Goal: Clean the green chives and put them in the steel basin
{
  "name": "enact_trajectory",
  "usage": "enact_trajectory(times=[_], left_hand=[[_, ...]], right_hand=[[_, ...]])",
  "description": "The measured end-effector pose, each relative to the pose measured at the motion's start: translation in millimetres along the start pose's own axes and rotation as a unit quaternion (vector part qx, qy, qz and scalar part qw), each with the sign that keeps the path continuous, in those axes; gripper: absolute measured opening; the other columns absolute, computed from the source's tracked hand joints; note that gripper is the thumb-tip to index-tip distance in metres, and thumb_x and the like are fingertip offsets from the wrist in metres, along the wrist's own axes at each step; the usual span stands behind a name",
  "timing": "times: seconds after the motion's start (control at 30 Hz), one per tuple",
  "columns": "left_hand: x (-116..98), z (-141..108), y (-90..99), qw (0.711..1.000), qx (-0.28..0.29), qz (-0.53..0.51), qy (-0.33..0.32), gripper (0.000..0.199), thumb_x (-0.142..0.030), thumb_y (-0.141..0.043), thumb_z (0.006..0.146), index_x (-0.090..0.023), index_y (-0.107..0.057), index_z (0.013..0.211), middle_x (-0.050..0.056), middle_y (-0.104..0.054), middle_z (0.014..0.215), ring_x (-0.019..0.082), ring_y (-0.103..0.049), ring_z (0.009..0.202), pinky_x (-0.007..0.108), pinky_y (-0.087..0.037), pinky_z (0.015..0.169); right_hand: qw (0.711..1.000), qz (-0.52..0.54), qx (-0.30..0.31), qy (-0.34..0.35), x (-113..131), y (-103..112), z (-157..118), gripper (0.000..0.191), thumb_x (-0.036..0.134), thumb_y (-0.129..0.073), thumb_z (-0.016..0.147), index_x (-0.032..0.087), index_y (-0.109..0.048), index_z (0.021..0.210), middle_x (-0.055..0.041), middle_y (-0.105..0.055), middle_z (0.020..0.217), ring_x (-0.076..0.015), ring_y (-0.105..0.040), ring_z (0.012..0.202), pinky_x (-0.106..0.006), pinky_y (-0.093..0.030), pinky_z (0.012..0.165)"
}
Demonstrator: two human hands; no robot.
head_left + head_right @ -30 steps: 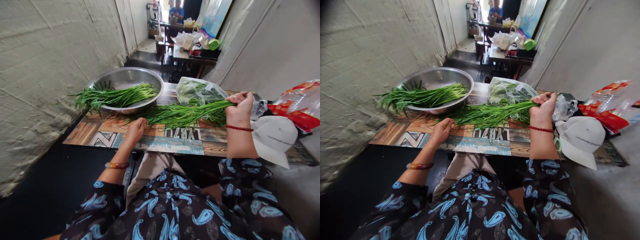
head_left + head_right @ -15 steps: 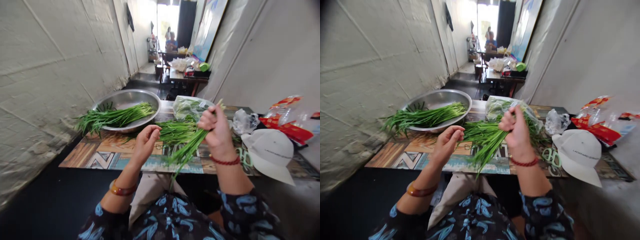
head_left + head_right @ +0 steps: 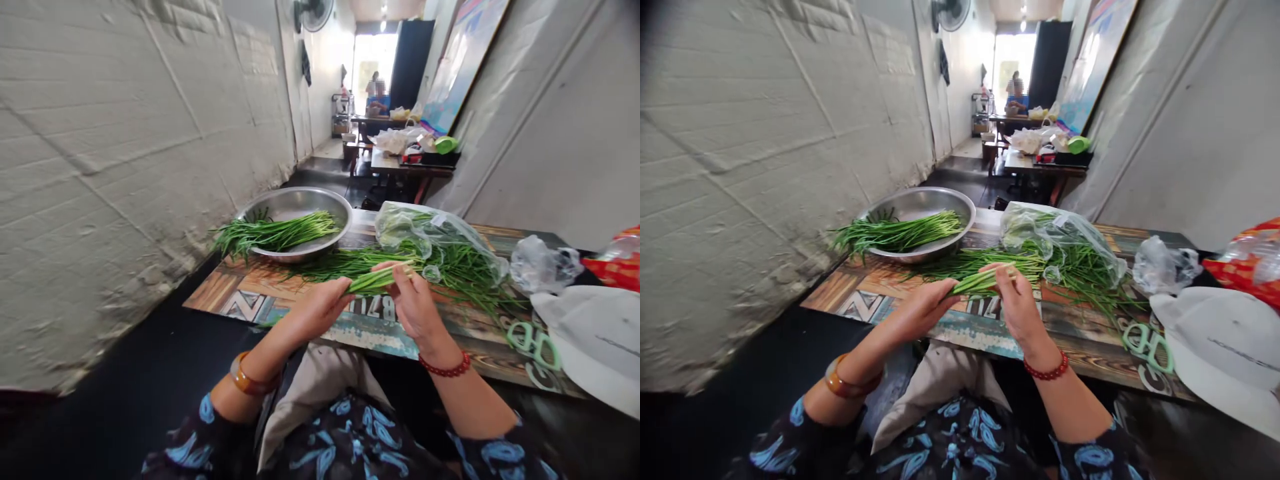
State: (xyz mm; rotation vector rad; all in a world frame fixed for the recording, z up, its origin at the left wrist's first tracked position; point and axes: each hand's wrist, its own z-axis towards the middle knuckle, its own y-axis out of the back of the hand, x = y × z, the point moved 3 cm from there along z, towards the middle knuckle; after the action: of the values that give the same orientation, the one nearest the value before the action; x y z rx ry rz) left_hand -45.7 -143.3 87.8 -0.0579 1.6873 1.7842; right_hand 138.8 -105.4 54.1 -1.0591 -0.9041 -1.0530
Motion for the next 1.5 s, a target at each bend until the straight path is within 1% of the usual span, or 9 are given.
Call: enact_trajectory(times=[0.13, 0.3, 0.57, 0.87, 1.07, 1.23, 1.33, 1.43, 1.5], left_hand=[[32, 15, 50.9, 0.961, -0.057, 0.256, 0.090, 0.024, -0.030, -0.036, 0.100, -0.018, -0.057, 0.099, 0.010, -0.068, 0.094, 0.024, -0.066, 0.086, 0.031, -0.045, 0.072], [85, 70, 92.3, 0.917, -0.076, 0.369, 0.130, 0.032, -0.030, -0.035, 0.100, -0.012, -0.059, 0.111, 0.016, -0.070, 0.096, 0.029, -0.069, 0.092, 0.033, -0.049, 0.074], [168, 156, 84.1, 0.917, 0.004, 0.372, 0.141, 0.034, -0.015, -0.036, 0.096, -0.012, -0.061, 0.118, 0.019, -0.069, 0.105, 0.027, -0.068, 0.100, 0.034, -0.049, 0.083], [237, 149, 53.5, 0.915, 0.089, 0.349, 0.180, 0.049, -0.014, -0.046, 0.089, -0.014, -0.052, 0.138, 0.023, -0.059, 0.129, 0.032, -0.059, 0.116, 0.043, -0.044, 0.095], [214, 149, 74.0, 0.913, 0.101, 0.357, 0.171, 0.061, -0.024, -0.055, 0.086, -0.013, -0.043, 0.145, 0.023, -0.052, 0.137, 0.033, -0.058, 0.115, 0.043, -0.046, 0.095], [139, 143, 75.2, 0.964, -0.086, 0.249, 0.027, 0.053, -0.030, -0.038, 0.097, -0.015, -0.037, 0.148, 0.012, -0.054, 0.132, 0.020, -0.058, 0.115, 0.036, -0.042, 0.104], [88, 124, 39.1, 0.984, -0.096, 0.138, -0.064, 0.046, -0.032, -0.045, 0.096, -0.017, -0.048, 0.139, 0.012, -0.059, 0.127, 0.019, -0.061, 0.109, 0.034, -0.046, 0.102], [53, 116, -18.6, 0.985, 0.002, 0.089, -0.146, 0.054, -0.029, -0.055, 0.091, -0.017, -0.045, 0.142, 0.015, -0.053, 0.140, 0.025, -0.053, 0.128, 0.039, -0.042, 0.110], [49, 124, -51.9, 0.981, 0.049, 0.099, -0.162, 0.067, -0.034, -0.062, 0.087, -0.012, -0.039, 0.146, 0.020, -0.043, 0.149, 0.029, -0.044, 0.138, 0.042, -0.038, 0.114]], right_hand=[[0.994, -0.081, -0.045, -0.056, -42, 30, -5, 0.041, 0.057, -0.060, 0.085, 0.018, -0.065, 0.098, -0.0044, -0.069, 0.085, -0.0142, -0.063, 0.070, -0.024, -0.049, 0.059], [0.972, -0.218, 0.041, -0.077, -86, 42, -14, 0.042, 0.057, -0.056, 0.087, 0.017, -0.067, 0.090, -0.0033, -0.067, 0.073, -0.0156, -0.062, 0.062, -0.027, -0.049, 0.058], [0.923, -0.371, 0.101, 0.023, -89, 32, -25, 0.023, 0.038, -0.049, 0.093, 0.025, -0.068, 0.092, -0.0047, -0.072, 0.084, -0.0221, -0.069, 0.075, -0.035, -0.056, 0.072], [0.903, -0.404, 0.142, 0.032, -86, 28, -25, 0.018, 0.030, -0.050, 0.094, 0.026, -0.066, 0.100, -0.0044, -0.071, 0.089, -0.0222, -0.070, 0.082, -0.035, -0.056, 0.074], [0.889, -0.427, 0.159, 0.039, -84, 26, -26, 0.018, 0.027, -0.049, 0.095, 0.024, -0.065, 0.101, -0.0049, -0.069, 0.088, -0.0199, -0.068, 0.081, -0.032, -0.053, 0.073], [0.883, -0.440, 0.159, 0.036, -78, 23, -20, 0.016, 0.023, -0.052, 0.094, 0.020, -0.067, 0.099, -0.0052, -0.070, 0.092, -0.0178, -0.065, 0.084, -0.030, -0.049, 0.078], [0.882, -0.444, 0.152, 0.040, -77, 24, -16, 0.015, 0.022, -0.053, 0.094, 0.020, -0.067, 0.097, -0.0043, -0.070, 0.092, -0.0159, -0.064, 0.082, -0.027, -0.047, 0.077], [0.877, -0.456, 0.146, 0.045, -76, 23, -16, 0.013, 0.021, -0.055, 0.092, 0.021, -0.068, 0.095, -0.0033, -0.069, 0.089, -0.0148, -0.063, 0.079, -0.026, -0.047, 0.075], [0.875, -0.459, 0.144, 0.054, -76, 22, -17, 0.012, 0.019, -0.057, 0.092, 0.020, -0.068, 0.095, -0.0034, -0.070, 0.090, -0.0150, -0.063, 0.082, -0.026, -0.047, 0.077]])
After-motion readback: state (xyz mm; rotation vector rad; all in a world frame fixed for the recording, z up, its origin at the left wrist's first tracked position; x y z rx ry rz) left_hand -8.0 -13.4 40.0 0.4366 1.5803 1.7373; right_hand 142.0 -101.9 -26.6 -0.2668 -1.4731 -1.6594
